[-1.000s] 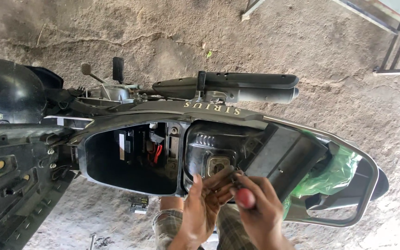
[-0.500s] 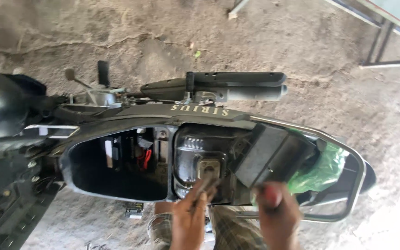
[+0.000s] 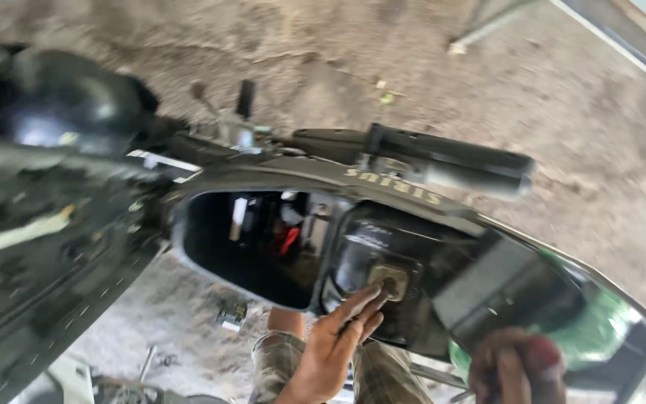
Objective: The person works on the underside of a motorcycle with the seat removed, using a screwdriver to tighten or loosen screws on the battery and surrounding components. The person also handles wires and adjusts parts within the motorcycle's frame.
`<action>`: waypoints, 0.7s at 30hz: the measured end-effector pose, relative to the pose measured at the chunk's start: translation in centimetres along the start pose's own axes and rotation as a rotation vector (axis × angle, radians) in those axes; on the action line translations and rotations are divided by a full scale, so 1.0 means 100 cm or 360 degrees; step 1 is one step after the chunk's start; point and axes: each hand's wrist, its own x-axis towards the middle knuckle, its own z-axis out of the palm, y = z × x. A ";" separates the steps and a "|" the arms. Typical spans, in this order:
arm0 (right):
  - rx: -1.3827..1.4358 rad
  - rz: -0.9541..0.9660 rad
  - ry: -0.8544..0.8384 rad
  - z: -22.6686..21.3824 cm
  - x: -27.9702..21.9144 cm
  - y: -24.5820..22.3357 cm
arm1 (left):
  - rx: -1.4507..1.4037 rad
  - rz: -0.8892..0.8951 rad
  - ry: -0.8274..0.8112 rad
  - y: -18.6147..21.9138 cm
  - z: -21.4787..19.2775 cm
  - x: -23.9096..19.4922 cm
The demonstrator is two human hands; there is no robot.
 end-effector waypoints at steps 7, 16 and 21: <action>-0.0491 -0.0494 -0.1385 -0.072 0.046 0.149 | 0.0080 -0.0114 0.0412 0.017 -0.033 -0.024; 0.0198 -0.0036 -0.1298 0.120 -0.056 0.021 | 0.0130 0.0496 0.0749 -0.012 -0.113 -0.045; -0.0232 -0.0184 -0.1502 0.111 -0.033 0.048 | -0.0264 0.0309 0.0875 0.025 -0.112 -0.041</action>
